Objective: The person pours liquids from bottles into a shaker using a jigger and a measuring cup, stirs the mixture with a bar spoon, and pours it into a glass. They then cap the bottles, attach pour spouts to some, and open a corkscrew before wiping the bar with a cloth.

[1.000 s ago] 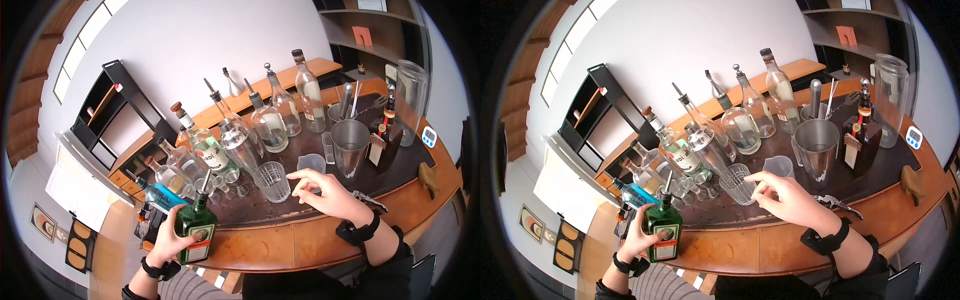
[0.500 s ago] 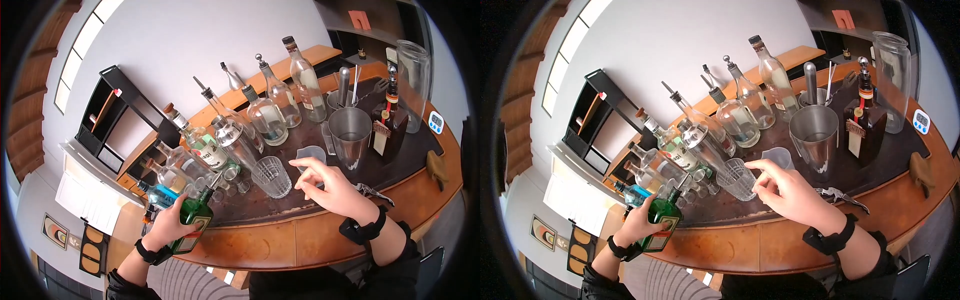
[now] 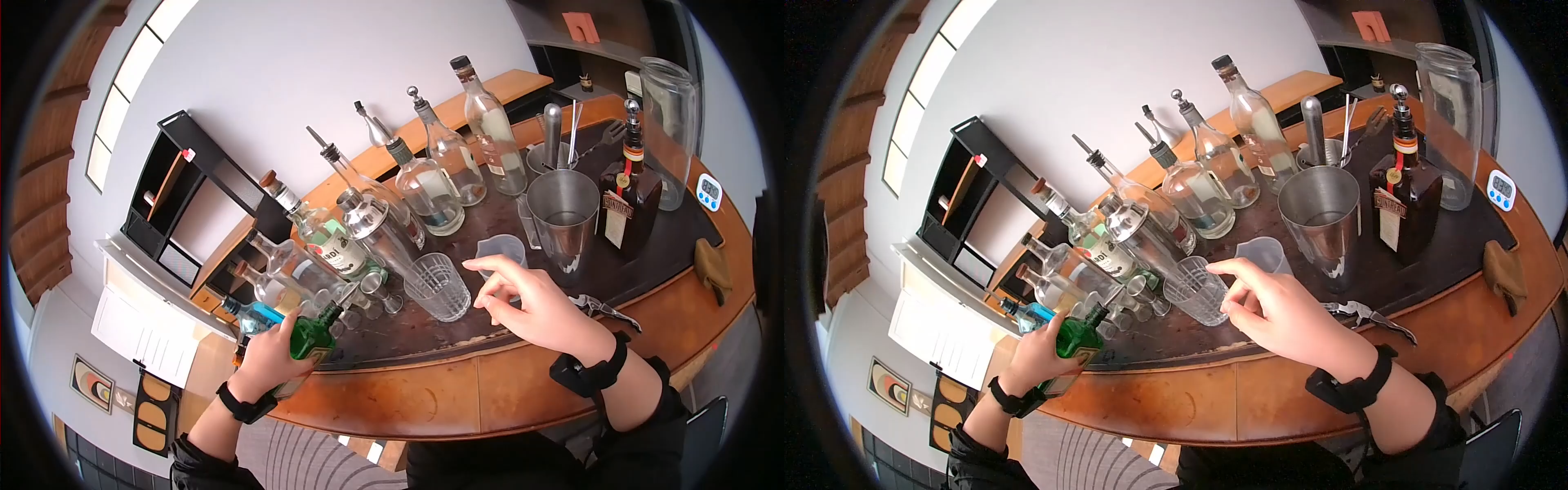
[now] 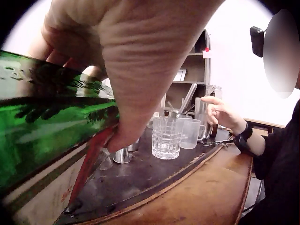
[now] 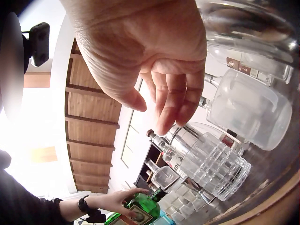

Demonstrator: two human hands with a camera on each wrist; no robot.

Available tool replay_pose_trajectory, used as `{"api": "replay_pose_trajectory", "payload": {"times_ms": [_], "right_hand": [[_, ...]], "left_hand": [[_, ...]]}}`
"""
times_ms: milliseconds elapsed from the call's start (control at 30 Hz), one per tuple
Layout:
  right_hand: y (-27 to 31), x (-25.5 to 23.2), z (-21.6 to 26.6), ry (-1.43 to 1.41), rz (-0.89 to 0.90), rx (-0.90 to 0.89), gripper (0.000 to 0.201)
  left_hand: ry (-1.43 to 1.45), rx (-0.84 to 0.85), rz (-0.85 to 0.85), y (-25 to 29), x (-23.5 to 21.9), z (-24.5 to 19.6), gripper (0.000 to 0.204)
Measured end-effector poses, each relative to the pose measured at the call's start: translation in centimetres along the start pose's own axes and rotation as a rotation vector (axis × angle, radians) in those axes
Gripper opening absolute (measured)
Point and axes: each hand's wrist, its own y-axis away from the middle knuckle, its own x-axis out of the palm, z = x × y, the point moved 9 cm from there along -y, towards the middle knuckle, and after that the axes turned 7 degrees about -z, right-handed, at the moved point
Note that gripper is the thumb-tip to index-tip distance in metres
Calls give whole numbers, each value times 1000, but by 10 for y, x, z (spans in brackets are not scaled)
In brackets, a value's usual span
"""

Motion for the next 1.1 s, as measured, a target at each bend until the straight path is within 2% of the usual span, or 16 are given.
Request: {"api": "replay_pose_trajectory", "payload": {"times_ms": [200, 267, 900, 1000, 1100], "right_hand": [[0, 0, -1, 21, 2, -15, 43], [0, 1, 0, 17, 2, -21, 43], [3, 2, 2, 61, 17, -61, 41], [3, 5, -2, 75, 62, 20, 48], [3, 4, 1, 70, 25, -62, 40]], "left_hand": [[-71, 35, -22, -1, 0, 1, 89], [-102, 143, -127, -1, -6, -4, 88], [-286, 166, -134, -4, -12, -12, 88], [-292, 184, -123, -4, -14, -15, 88], [-325, 191, -134, -5, -13, -14, 88]]}}
